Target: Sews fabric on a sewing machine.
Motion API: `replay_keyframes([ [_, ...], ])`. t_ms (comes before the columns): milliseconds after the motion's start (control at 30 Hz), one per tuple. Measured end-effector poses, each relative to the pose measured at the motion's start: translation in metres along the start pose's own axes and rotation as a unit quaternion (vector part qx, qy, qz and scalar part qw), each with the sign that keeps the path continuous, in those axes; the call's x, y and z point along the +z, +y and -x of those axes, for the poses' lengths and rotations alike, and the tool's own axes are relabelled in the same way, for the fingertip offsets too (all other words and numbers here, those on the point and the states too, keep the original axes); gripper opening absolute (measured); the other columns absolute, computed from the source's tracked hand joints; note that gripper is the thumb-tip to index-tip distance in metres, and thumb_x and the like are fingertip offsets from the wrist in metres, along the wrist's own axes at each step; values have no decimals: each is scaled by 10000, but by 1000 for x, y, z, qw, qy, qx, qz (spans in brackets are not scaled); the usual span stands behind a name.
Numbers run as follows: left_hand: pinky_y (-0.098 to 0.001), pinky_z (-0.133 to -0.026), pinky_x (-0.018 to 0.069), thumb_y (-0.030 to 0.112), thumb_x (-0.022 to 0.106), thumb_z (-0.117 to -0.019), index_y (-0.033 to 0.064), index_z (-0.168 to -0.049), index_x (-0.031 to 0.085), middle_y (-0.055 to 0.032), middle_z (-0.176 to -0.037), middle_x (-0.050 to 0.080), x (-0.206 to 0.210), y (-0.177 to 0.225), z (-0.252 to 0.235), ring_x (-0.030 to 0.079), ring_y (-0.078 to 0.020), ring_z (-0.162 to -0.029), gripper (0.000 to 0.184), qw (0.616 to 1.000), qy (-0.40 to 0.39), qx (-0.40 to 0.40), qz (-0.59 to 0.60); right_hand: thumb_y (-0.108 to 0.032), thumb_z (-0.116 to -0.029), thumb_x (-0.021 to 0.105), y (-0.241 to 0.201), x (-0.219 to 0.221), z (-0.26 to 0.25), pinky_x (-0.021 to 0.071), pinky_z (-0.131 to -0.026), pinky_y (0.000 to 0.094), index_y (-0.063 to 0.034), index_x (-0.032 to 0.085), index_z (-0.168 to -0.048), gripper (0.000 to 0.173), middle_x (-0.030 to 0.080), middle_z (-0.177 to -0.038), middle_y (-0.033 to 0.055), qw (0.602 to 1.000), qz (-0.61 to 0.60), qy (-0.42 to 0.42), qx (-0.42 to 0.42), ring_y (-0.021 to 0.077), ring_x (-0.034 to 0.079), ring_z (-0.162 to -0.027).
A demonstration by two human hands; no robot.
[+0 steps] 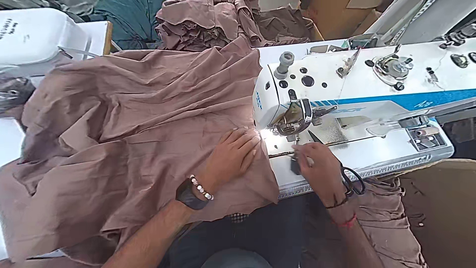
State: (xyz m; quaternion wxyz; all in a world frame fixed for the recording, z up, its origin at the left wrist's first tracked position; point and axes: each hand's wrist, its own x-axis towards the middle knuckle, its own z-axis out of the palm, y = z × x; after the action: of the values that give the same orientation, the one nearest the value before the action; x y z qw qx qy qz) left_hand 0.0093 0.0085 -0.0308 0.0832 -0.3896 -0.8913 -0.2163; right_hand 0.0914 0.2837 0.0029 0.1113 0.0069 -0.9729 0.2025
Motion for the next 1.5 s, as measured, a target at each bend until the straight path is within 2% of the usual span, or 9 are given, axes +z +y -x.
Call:
replay_keyframes([
  [167,-422,-1237,312,351,413,-1079,215,-1416,627,49,-1490,575,-12,-24,-3,419,-162,-1469,422,997,-37,61,16,-259,-990,608,-58,51,-12,552,-752,388,-190,793,-1085,219,691,-959,66,996,15,84,-4,247,649,-904],
  [433,-457,-1168,359,350,429,-1062,322,-1379,657,38,-1400,626,-22,-49,-19,481,-208,-1394,392,987,-56,147,13,-145,-986,510,-81,64,14,432,-995,434,-286,742,-1244,374,695,-1331,-119,991,41,77,-102,161,605,-1245],
  [667,-550,-1193,295,499,432,-1038,344,-1386,641,-38,-1424,600,-8,-9,-6,457,-272,-1413,435,997,-49,42,-30,-302,-973,563,-82,67,18,477,-830,425,-177,780,-1022,255,757,-1013,-3,985,62,159,17,195,670,-954],
  [767,-614,-1235,195,617,395,-1009,333,-1498,532,-17,-1562,497,1,18,8,355,-266,-1510,582,996,-52,-44,-60,-406,-924,620,-82,57,-1,506,-761,460,-133,728,-854,302,665,-948,89,991,26,81,100,293,633,-915],
  [867,-601,-1221,258,505,438,-1024,244,-1423,618,-19,-1514,555,1,16,12,403,-268,-1486,510,998,-14,-40,-47,-333,-824,688,-98,36,-27,528,-749,459,-119,653,-696,252,695,-972,104,993,-3,-10,114,300,653,-956],
  [933,-590,-1235,238,462,395,-1055,250,-1457,587,-4,-1556,513,-3,15,16,361,-254,-1514,493,998,-29,-32,-41,-310,-865,687,-105,29,-22,548,-715,431,-78,702,-851,232,701,-983,99,989,-64,-27,130,256,673,-901],
  [1033,-566,-1257,207,512,351,-1069,275,-1524,509,32,-1614,439,-4,15,16,293,-233,-1548,537,997,-56,-33,-48,-343,-937,649,-114,28,32,588,-584,408,-4,590,-1344,533,727,-883,66,969,-174,-61,166,183,697,-689],
  [1233,-564,-1227,219,435,371,-1078,285,-1412,629,-37,-1516,543,-2,15,11,366,-286,-1492,447,996,-21,-34,-74,-130,-934,625,-142,7,90,598,-664,221,60,594,-1351,460,752,-926,28,887,-393,-29,240,13,693,-752],
  [1500,-499,-1139,294,396,445,-1063,309,-1335,678,-2,-1388,619,-6,6,7,466,-243,-1366,368,996,-7,3,-85,-185,-960,597,-136,19,69,576,-586,186,9,599,-1394,475,754,-934,-22,906,-360,-6,223,-23,655,-679],
])
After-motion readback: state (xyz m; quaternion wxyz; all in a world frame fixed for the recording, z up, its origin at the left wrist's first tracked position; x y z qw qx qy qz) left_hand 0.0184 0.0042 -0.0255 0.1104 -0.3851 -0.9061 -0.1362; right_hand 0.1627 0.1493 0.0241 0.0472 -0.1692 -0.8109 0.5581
